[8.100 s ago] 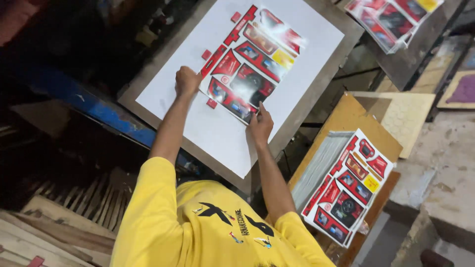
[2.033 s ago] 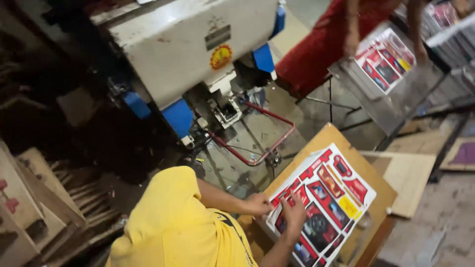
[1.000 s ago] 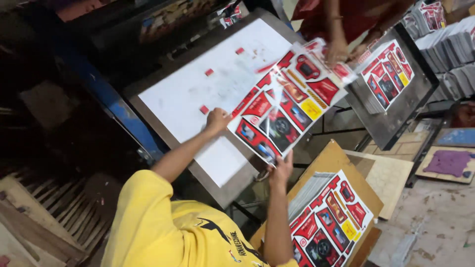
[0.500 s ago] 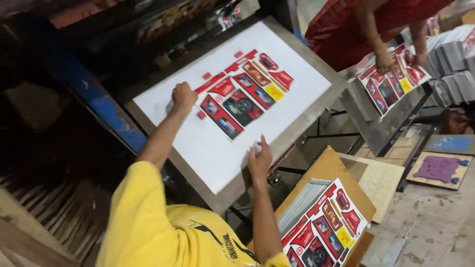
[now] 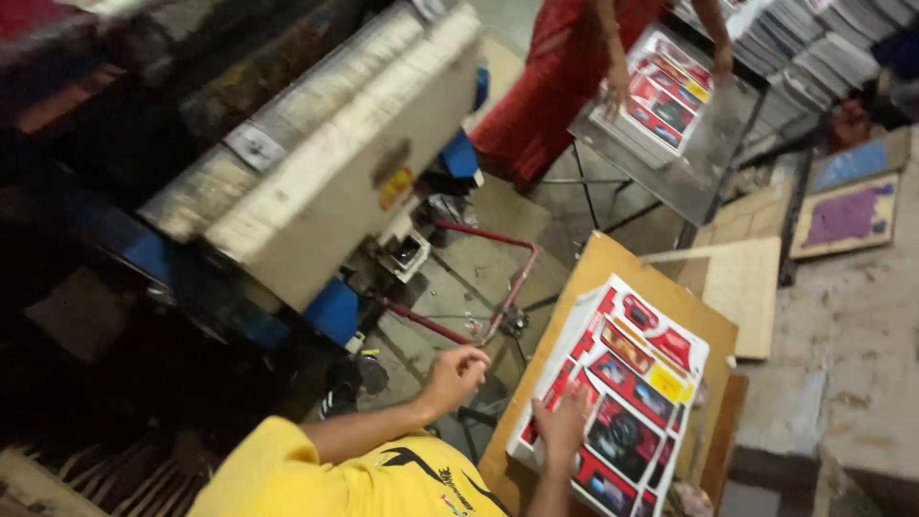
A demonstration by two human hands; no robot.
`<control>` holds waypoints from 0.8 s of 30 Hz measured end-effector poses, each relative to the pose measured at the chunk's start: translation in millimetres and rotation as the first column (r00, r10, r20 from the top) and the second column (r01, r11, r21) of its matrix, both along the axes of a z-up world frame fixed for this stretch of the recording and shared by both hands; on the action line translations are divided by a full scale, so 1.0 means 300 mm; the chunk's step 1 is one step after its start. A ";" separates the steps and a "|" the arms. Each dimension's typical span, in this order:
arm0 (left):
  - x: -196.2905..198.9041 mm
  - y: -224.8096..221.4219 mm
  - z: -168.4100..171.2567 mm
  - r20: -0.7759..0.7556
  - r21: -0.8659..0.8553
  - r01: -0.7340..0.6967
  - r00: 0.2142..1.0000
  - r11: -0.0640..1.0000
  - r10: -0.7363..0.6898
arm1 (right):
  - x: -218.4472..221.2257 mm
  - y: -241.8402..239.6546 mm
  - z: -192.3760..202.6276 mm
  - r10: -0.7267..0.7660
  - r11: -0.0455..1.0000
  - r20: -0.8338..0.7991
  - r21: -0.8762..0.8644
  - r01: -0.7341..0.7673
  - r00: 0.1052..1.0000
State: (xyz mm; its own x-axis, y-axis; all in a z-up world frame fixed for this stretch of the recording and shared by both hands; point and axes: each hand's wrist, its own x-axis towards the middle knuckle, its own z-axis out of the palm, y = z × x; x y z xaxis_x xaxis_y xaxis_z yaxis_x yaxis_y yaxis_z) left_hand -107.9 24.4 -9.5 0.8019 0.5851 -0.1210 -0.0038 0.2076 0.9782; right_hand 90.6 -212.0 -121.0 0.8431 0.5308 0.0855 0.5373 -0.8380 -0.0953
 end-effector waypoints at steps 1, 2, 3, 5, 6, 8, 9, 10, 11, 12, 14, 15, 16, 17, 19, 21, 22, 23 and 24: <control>0.018 -0.040 0.023 -0.002 0.002 0.015 1.000 1.000 -0.015 | -0.010 -0.015 0.040 -0.015 1.000 -0.002 0.002 0.015 1.000; 0.035 -0.071 0.050 0.002 0.133 0.128 0.992 0.983 -0.130 | -0.015 -0.012 0.081 -0.040 0.998 -0.112 0.034 0.044 0.993; 0.050 -0.102 0.076 -0.008 0.261 0.236 0.970 0.936 -0.242 | -0.020 -0.011 0.121 -0.061 0.995 -0.221 0.063 0.076 0.973; 0.079 -0.199 0.066 -0.026 0.315 0.311 0.947 0.897 -0.319 | 0.021 -0.052 0.140 -0.028 0.990 -0.307 0.124 0.070 0.951; 0.097 -0.233 0.058 -0.034 0.377 0.374 0.920 0.847 -0.391 | 0.045 -0.059 0.144 0.013 0.978 -0.371 0.197 0.065 0.928; 0.165 -0.338 -0.086 -0.044 0.364 0.336 0.938 0.869 -0.344 | 0.054 -0.080 0.148 0.004 0.976 -0.401 0.202 0.085 0.916; 0.199 -0.386 -0.158 -0.043 0.357 0.282 0.957 0.891 -0.286 | 0.063 -0.086 0.151 0.005 0.974 -0.418 0.209 0.091 0.908; 0.215 -0.446 -0.216 -0.056 0.350 0.296 0.953 0.889 -0.296 | 0.059 -0.094 0.156 -0.006 0.973 -0.432 0.205 0.105 0.902; 0.228 -0.503 -0.274 -0.097 0.259 0.239 0.970 0.936 -0.221 | 0.055 -0.098 0.160 0.003 0.968 -0.423 0.228 0.103 0.906; 0.241 -0.553 -0.334 -0.144 0.169 0.171 0.978 0.971 -0.148 | 0.054 -0.095 0.164 0.012 0.963 -0.413 0.251 0.101 0.911; 0.237 -0.625 -0.344 -0.196 0.134 0.142 0.974 0.981 -0.114 | 0.027 -0.090 0.173 -0.006 0.956 -0.377 0.270 0.116 0.926; 0.238 -0.647 -0.348 -0.237 0.106 0.097 0.969 0.990 -0.070 | 0.018 -0.071 0.179 -0.013 0.949 -0.329 0.293 0.115 0.944; 0.254 -0.665 -0.350 -0.243 0.100 0.096 0.968 0.990 -0.069 | 0.011 -0.080 0.195 -0.013 0.951 -0.335 0.287 0.115 0.942; 0.267 -0.676 -0.353 -0.311 0.103 0.131 0.946 0.986 -0.093 | 0.002 -0.083 0.212 -0.013 0.945 -0.334 0.303 0.120 0.943; 0.303 -0.695 -0.301 -0.375 0.094 0.160 0.920 0.983 -0.114 | -0.008 -0.115 0.274 -0.012 0.943 -0.330 0.310 0.120 0.944; 0.360 -0.677 -0.197 -0.517 -0.072 0.300 0.804 0.951 -0.293 | 0.003 -0.146 0.360 0.121 0.753 -0.675 0.540 0.376 0.728; 0.388 -0.689 -0.179 -0.505 -0.075 0.285 0.815 0.956 -0.283 | 0.007 -0.218 0.357 0.128 0.762 -0.667 0.540 0.357 0.734; 0.414 -0.696 -0.161 -0.369 -0.015 0.338 0.873 0.941 -0.320 | 0.011 -0.286 0.355 -0.007 0.718 -0.580 0.564 0.408 0.815; 0.428 -0.705 -0.142 -0.228 0.054 0.375 0.907 0.926 -0.354 | 0.008 -0.356 0.354 -0.146 0.668 -0.483 0.595 0.446 0.863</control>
